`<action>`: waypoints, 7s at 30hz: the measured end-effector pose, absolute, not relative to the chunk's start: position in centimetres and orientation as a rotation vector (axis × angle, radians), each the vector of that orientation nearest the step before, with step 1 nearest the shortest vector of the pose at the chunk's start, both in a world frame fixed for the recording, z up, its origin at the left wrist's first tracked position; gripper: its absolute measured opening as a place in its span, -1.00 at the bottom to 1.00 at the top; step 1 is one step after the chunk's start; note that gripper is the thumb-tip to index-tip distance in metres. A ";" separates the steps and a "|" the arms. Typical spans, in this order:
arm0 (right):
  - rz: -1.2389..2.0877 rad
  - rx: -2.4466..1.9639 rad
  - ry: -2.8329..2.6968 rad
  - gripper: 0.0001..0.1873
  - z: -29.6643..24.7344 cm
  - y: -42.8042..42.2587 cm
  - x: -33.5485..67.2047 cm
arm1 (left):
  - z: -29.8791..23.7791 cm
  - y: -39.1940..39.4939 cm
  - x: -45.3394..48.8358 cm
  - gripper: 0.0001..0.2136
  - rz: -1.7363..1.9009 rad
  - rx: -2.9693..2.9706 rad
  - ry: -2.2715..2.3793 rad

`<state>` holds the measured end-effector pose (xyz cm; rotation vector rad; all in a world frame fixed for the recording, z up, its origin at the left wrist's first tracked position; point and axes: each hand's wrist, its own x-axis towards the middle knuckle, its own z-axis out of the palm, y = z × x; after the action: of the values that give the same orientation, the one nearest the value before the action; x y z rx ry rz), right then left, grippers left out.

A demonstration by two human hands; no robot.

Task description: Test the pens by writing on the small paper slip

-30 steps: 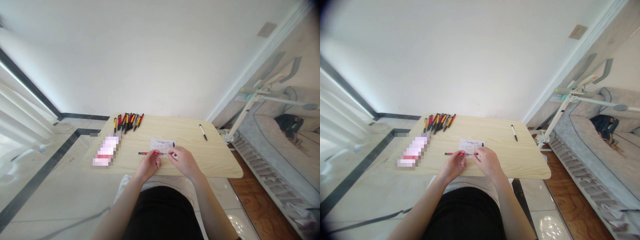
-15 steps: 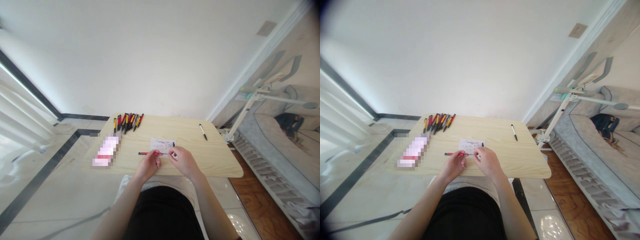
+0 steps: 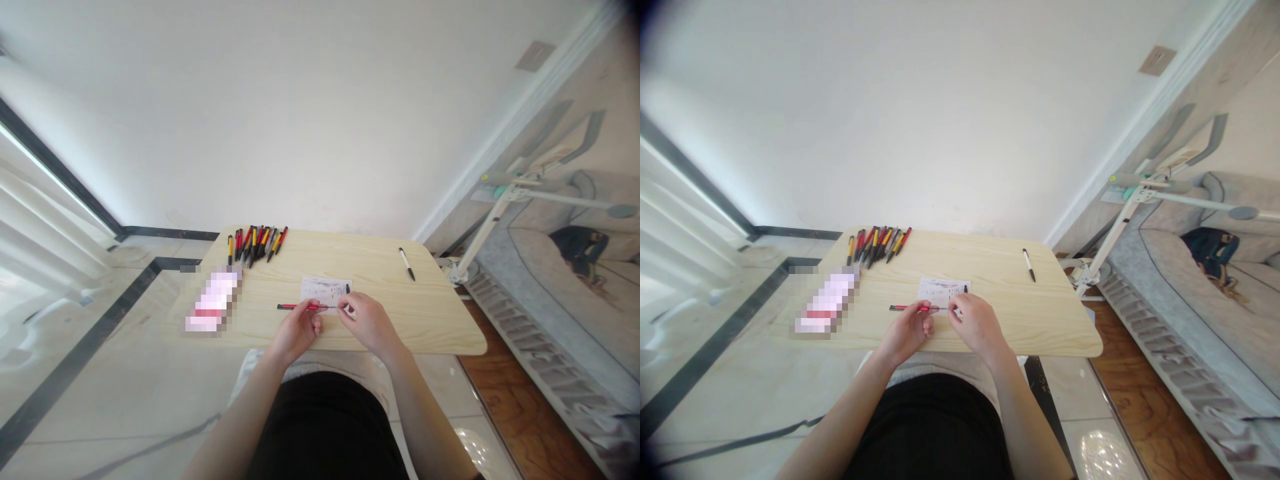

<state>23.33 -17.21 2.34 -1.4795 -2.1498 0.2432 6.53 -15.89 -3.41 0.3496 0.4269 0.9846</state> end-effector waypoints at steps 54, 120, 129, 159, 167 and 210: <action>0.229 -1.627 -1.775 -0.90 1.1 -16.8 26.4 | -3.7 -15.7 6.4 -0.73 1.011 0.271 0.353; 0.053 -2.024 -1.728 -0.85 -2.8 -13.2 23.1 | -3.6 -15.9 6.2 -0.65 0.957 0.238 0.280; 0.072 -1.967 -1.656 -0.76 -2.7 -13.3 24.4 | -3.6 -15.9 6.2 -0.67 0.954 0.211 0.291; 0.294 -1.715 -1.363 -0.64 -4.4 -13.9 25.9 | -3.3 -14.1 5.7 -0.80 1.259 0.330 0.551; 0.408 -1.577 -1.193 -0.69 -5.1 -13.9 25.9 | -4.1 -14.0 5.9 -0.78 1.349 0.537 0.677; 0.225 -1.229 -1.946 -0.89 0.7 -16.3 19.9 | -4.6 -14.5 5.8 -0.69 1.241 0.798 0.817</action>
<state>19.92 -16.31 0.65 -1.2294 -1.9458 0.2250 5.79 -14.52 -4.62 0.7978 0.8174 1.2410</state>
